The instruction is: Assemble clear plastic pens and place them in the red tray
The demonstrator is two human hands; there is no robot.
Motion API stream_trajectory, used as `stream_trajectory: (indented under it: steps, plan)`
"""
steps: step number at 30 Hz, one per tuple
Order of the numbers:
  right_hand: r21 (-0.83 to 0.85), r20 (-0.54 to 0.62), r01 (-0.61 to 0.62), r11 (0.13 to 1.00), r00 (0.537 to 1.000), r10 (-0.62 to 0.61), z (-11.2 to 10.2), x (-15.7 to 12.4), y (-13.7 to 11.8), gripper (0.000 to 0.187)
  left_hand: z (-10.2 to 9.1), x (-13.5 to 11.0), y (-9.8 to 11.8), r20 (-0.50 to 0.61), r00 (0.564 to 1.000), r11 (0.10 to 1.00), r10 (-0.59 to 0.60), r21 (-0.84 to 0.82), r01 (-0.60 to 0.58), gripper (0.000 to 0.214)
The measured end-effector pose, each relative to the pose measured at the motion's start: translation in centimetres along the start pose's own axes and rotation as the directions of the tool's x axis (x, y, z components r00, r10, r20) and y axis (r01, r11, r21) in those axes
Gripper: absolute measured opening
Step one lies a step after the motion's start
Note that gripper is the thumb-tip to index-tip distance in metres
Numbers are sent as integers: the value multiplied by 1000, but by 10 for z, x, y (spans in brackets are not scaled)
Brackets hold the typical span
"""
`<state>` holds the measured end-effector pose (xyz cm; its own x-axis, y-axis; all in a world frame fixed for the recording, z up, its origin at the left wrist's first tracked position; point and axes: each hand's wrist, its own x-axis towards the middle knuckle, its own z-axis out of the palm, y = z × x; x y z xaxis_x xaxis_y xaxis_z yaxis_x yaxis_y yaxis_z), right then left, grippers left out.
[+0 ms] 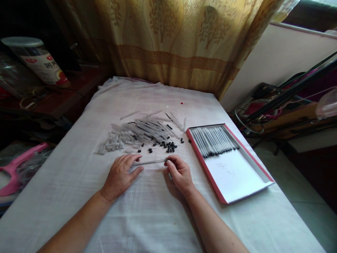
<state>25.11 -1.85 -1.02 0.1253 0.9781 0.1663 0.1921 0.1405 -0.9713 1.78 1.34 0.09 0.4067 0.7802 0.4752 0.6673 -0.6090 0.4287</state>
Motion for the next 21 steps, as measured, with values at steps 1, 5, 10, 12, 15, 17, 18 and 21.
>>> stream_trajectory:
  steps: [1,5,10,12,15,17,18,21]
  plan:
    - [10,-8,-4,1000,1000,4,0,0,0,11,0,0,0,10,1000,1000,17,13,-17,33]
    - [24,-19,-15,1000,1000,16,1,1,-1,12,1,0,-2,23,999,999,43,19,-44,29]
    - [15,-19,-17,1000,1000,18,0,0,-3,12,1,1,-2,-16,999,999,-39,11,39,27]
    - [18,-32,-23,1000,999,24,0,1,-4,13,1,1,-1,3,999,999,-43,4,43,29]
    - [31,-45,-36,999,998,37,-1,2,-5,14,0,2,-1,46,999,999,-27,-18,28,30]
    - [44,-48,-44,998,998,46,0,2,-5,15,0,2,-2,53,998,999,-26,-26,27,30]
    - [50,-50,-49,998,997,51,0,3,-5,15,0,2,-2,45,999,999,-26,-30,27,28]
    - [58,-53,-67,996,996,70,0,3,-5,16,0,2,-3,7,1000,999,-22,-49,22,24]
